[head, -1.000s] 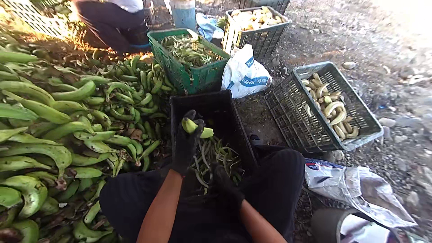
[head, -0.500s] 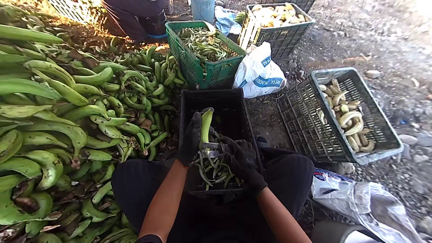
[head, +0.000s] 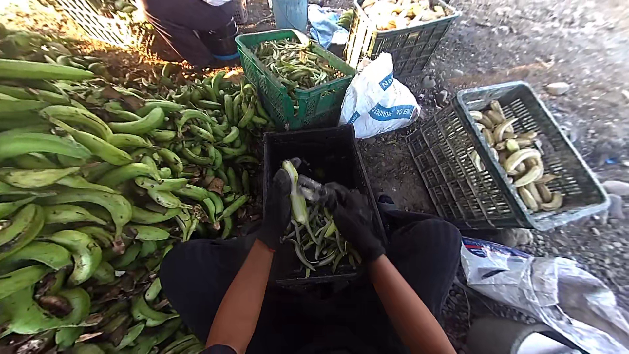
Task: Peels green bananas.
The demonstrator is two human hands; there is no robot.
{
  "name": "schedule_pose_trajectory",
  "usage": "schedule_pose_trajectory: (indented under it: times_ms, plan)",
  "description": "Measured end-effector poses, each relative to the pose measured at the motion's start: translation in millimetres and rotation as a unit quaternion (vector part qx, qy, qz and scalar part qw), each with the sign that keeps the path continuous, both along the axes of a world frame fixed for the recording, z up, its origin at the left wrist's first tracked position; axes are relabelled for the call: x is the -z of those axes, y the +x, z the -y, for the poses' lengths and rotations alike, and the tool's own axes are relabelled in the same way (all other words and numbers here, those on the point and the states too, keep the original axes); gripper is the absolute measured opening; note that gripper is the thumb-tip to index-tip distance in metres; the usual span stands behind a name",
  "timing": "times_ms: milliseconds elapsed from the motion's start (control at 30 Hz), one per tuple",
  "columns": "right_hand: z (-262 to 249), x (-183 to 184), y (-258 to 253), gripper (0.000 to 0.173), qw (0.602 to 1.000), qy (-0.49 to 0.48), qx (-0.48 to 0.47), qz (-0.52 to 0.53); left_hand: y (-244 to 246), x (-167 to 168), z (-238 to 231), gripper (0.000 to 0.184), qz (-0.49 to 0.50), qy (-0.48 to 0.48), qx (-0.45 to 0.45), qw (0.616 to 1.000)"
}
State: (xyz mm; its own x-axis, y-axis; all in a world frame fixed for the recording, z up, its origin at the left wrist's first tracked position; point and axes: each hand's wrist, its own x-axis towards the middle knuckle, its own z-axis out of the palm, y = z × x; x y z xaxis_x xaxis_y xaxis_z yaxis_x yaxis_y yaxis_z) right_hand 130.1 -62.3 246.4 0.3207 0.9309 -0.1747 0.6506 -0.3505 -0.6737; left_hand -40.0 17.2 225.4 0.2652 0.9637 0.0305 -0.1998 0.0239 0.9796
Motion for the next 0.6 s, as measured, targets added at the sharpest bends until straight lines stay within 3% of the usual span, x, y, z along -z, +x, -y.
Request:
schedule_pose_trajectory:
  times_ms: [133, 300, 367, 433, 533, 600]
  plan:
    - [34, 26, -21, 0.06, 0.997, 0.069, -0.033, 0.022, -6, 6, -2, 0.066, 0.032, 0.027, -0.064, 0.997]
    - [-15, 17, 0, 0.057, 0.998, 0.04, 0.041, 0.013, 2, 16, 10, 0.052, -0.05, -0.013, 0.093, 0.994]
    - [-27, 7, 8, 0.055, 0.996, 0.061, 0.067, 0.012, 8, 15, 15, 0.053, -0.077, -0.016, 0.096, 0.992]
    - [-24, 2, 6, 0.062, 0.997, 0.059, 0.052, 0.004, 9, 16, 12, 0.057, -0.03, -0.011, -0.01, 0.999]
    - [1, 11, -16, 0.056, 0.998, 0.057, 0.007, 0.037, 5, 15, -6, 0.056, 0.081, 0.043, -0.162, 0.982]
    - [18, 25, -30, 0.057, 0.991, 0.116, -0.001, 0.066, 2, 16, -11, 0.054, 0.143, 0.05, -0.182, 0.971]
